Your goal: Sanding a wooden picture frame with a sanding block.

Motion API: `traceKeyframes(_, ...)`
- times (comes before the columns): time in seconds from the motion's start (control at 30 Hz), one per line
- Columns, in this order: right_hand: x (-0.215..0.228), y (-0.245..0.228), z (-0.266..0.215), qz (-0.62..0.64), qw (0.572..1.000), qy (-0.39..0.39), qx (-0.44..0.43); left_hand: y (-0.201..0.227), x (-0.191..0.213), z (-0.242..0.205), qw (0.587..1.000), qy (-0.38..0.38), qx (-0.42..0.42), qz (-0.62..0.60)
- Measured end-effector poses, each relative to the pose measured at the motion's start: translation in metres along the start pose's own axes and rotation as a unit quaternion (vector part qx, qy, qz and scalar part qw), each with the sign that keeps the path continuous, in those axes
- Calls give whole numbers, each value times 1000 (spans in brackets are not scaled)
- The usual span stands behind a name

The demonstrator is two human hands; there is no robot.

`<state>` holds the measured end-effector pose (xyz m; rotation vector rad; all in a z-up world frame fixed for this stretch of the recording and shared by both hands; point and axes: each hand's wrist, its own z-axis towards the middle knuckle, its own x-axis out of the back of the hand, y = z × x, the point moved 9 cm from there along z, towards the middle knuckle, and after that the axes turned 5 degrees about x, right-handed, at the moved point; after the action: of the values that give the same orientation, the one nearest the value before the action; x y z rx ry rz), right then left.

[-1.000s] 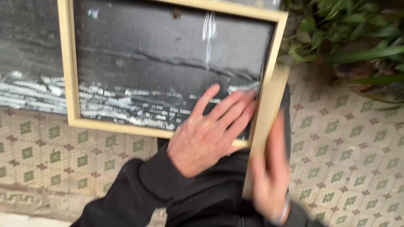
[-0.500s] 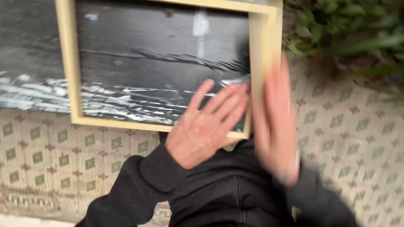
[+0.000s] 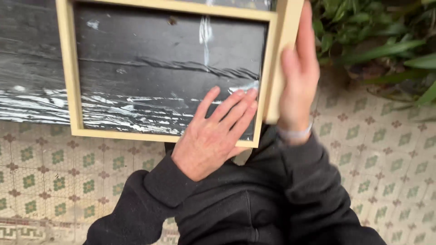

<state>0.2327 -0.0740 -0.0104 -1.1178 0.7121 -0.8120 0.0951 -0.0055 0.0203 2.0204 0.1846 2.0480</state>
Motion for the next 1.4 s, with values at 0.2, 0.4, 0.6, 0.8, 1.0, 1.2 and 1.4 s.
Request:
traceKeyframes(0.2,-8,-29,-103,-159,983,1,-88,-6,-14,-3,998,31,7,-47)
traceKeyframes(0.4,10,13,18,-120,992,-3,-23,-2,-16,-5,1000,24,-3,-11)
traceKeyframes(0.6,-27,-57,-99,-227,966,-54,-109,-2,-7,-4,999,29,-2,-39)
traceKeyframes(0.8,-24,-55,-66,-324,938,-121,-10,-5,-1,-2,999,22,11,-34)
traceKeyframes(1.0,85,52,125,-261,956,-3,130,-4,5,4,999,-12,3,-40)
traceKeyframes(1.2,101,18,-18,-193,979,59,-29,-7,-2,3,995,-35,17,-89)
traceKeyframes(1.4,84,44,-125,-6,949,120,-293,-9,-9,7,989,-85,22,-121)
